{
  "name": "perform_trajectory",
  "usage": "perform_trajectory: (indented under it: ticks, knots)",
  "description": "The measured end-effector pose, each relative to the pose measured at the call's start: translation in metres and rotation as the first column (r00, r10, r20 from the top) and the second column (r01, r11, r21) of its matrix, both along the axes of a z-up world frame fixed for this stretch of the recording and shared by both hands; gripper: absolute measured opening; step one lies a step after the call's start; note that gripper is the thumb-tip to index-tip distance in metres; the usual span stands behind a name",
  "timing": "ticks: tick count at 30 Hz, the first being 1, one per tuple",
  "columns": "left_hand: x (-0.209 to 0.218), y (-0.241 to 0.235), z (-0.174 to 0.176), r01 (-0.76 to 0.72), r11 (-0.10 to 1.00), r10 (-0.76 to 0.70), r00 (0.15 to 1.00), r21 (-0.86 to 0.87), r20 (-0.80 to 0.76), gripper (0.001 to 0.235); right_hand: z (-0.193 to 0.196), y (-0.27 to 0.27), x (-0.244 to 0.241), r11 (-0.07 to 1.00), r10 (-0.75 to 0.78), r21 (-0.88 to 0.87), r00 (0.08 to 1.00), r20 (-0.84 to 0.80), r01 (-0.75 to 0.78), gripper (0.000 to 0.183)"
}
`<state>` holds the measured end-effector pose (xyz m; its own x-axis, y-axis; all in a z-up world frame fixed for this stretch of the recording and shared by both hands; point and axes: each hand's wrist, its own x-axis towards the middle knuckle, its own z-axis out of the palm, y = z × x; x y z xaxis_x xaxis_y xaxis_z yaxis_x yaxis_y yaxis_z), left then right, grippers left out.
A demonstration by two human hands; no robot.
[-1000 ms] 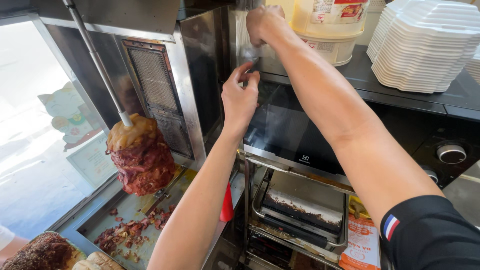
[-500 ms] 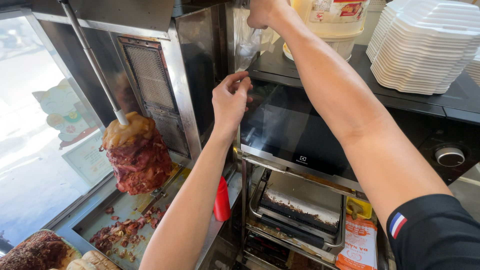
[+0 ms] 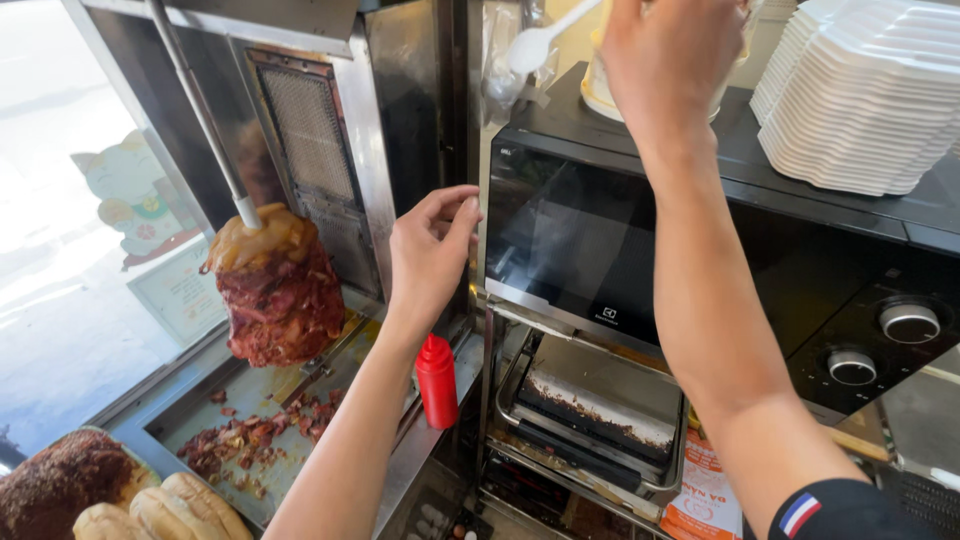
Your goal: The person slices processed meat on a cutting board and places it into a container. They then assemble a meal in a styrofoam box by adding a yellow base, meat, sliced cucumbers, sauces, shredded vegetables, and additional meat. The person closes the box and places it into a plastic bag.
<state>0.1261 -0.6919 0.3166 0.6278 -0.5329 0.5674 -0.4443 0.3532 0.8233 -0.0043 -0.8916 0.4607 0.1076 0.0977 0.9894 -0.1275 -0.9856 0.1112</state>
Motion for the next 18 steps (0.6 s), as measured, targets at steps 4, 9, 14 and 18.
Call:
perform_trajectory:
  ticks: [4, 9, 14, 18]
  knots:
    - [-0.009, 0.065, -0.032, -0.023, 1.0, 0.025, 0.989, 0.019, -0.143, 0.032, -0.073, 0.075, -0.026, 0.755, 0.468, 0.527, 0.884, -0.015, -0.39, 0.014]
    - [-0.02, 0.177, -0.088, 0.05, 0.999, -0.044, 0.816, -0.005, -0.577, 0.05, -0.187, 0.163, -0.004, 0.136, 0.821, 0.946, 0.568, 0.058, -0.293, 0.014]
    - [-0.057, 0.301, -0.162, 0.016, 0.972, 0.097, 0.88, 0.234, -0.464, 0.039, -0.287, 0.272, 0.023, -0.265, 0.905, 0.949, 0.295, 0.307, -0.173, 0.015]
    - [-0.092, 0.377, -0.21, -0.179, 0.965, 0.249, 0.849, 0.19, -0.466, 0.033, -0.338, 0.358, 0.015, -0.476, 0.858, 0.879, 0.218, 0.464, 0.0, 0.019]
